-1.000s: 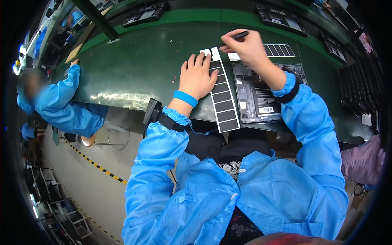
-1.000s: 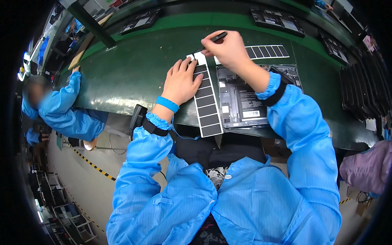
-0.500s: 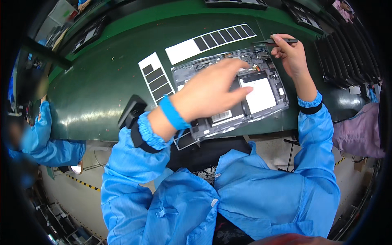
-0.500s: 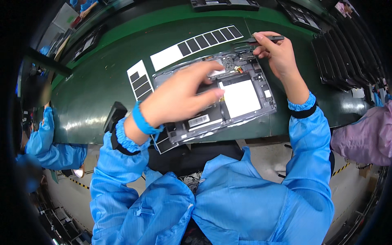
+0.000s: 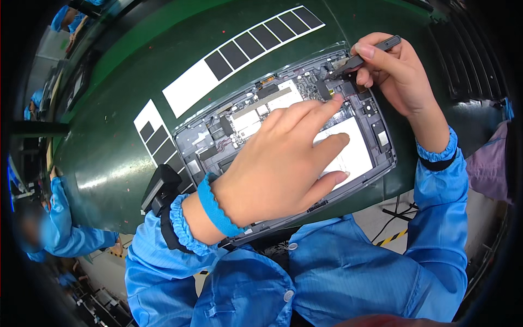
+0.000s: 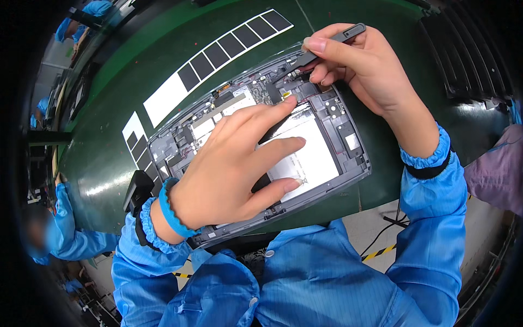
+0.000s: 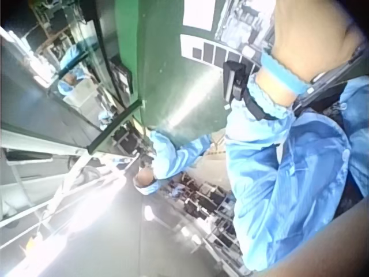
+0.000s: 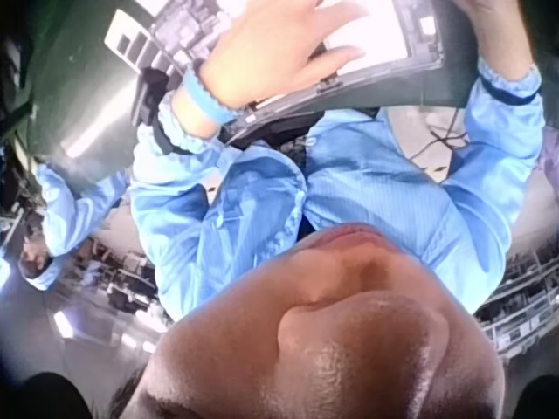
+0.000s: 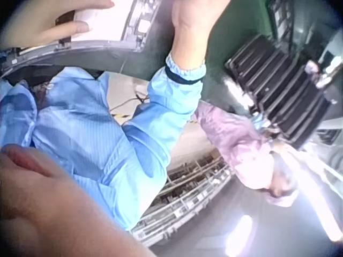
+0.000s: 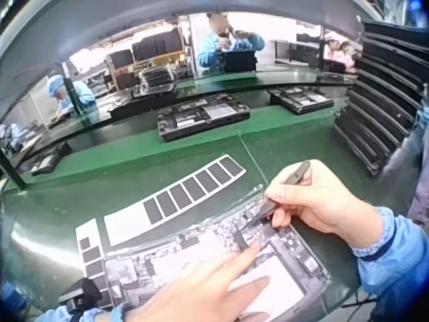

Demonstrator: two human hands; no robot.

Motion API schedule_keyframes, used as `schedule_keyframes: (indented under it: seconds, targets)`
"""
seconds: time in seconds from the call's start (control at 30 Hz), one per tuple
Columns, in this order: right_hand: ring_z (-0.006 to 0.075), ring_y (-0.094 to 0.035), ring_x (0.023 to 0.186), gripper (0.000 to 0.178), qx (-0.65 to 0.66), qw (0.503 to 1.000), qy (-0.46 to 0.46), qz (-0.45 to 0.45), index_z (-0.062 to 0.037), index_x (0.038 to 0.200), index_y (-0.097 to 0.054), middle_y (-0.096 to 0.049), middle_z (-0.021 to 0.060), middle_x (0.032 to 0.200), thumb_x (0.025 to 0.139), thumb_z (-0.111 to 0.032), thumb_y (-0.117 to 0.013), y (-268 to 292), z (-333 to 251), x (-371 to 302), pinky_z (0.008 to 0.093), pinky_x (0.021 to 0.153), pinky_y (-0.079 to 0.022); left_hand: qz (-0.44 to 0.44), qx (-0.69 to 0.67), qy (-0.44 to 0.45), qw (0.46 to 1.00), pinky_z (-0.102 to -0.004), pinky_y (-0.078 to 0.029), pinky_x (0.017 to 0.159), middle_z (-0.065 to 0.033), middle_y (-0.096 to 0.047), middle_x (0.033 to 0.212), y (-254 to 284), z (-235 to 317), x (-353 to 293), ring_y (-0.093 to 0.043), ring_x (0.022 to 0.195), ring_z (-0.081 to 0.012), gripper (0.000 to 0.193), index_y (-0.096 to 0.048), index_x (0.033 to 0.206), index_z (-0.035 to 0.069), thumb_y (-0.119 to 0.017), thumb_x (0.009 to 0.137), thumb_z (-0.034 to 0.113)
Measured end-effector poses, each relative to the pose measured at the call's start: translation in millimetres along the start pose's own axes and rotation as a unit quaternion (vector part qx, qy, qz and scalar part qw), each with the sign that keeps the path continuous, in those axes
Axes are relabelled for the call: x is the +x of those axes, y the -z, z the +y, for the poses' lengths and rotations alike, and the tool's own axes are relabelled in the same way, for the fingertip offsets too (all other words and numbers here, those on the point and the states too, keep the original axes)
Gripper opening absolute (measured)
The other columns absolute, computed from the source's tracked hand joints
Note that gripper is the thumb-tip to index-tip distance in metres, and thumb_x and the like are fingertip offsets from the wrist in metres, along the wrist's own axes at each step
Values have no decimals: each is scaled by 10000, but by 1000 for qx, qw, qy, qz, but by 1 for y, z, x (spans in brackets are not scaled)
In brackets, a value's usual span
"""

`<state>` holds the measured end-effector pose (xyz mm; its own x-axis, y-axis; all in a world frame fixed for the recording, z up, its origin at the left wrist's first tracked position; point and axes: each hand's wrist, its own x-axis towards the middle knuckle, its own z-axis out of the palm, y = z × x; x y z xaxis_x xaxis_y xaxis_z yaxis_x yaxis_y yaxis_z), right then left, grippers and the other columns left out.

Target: Assembling internal components of tablets on a factory production line.

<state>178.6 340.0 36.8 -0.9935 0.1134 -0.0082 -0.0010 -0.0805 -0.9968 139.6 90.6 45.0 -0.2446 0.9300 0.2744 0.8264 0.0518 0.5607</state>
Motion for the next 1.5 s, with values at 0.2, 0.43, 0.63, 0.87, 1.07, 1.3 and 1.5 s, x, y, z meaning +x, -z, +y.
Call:
schedule_keyframes:
  seconds: [0.2,0.43,0.63,0.87,1.07,1.3,1.5]
  targets:
    - [136,-692,721,254,-14,1000,8,7,6,1028,-659,-693,113,853,885,-203,-678,1,3,3,202,632,-542,3,-2,5,1000,-433,-413,957,-187,-471,1366,0,-1,-2,-487,1155,-371,388,-643,1094,52,-735,754,214]
    - [147,-699,756,261,-32,999,-3,6,17,1053,-654,-694,124,873,890,-187,-672,-1,4,3,203,643,-551,5,14,-1,1000,-432,-416,959,-205,-457,1373,-1,-1,-4,-468,1181,-381,403,-643,1107,63,-739,736,187]
    - [154,-698,762,262,-43,999,0,8,19,1060,-651,-691,127,893,897,-186,-665,2,6,4,206,647,-554,-8,108,32,994,-474,-368,998,-250,-394,1408,0,3,-1,-395,1255,-404,474,-623,1187,128,-729,738,238]
    - [168,-663,775,278,-6,981,130,143,18,1106,-642,-663,110,1035,915,-184,-642,-11,-1,8,260,652,-561,0,146,26,989,-501,-306,1038,-285,-369,1410,1,2,-1,-344,1309,-435,617,-515,1327,173,-699,758,327]
    - [148,-669,814,331,-129,953,129,243,11,1151,-639,-690,95,951,951,-249,-603,-4,3,12,247,704,-523,45,124,15,991,-505,-305,1068,-295,-352,1421,19,6,-25,-347,1310,-450,601,-526,1315,134,-693,783,358]
    - [181,-662,893,301,-403,902,103,114,-10,1183,-593,-680,134,896,971,-217,-537,-16,-1,-56,291,757,-486,205,-133,339,908,-439,-438,985,-279,-449,1335,43,23,-139,-484,1212,-404,559,-457,1319,10,-679,849,217]
    - [159,-571,1083,495,-146,978,28,143,-54,1406,-414,-605,133,1210,936,-62,-569,-50,14,-63,265,901,-445,217,-397,267,851,-357,-448,965,-128,-420,1359,24,25,-149,-458,1201,-190,596,-386,1403,9,-621,856,28]
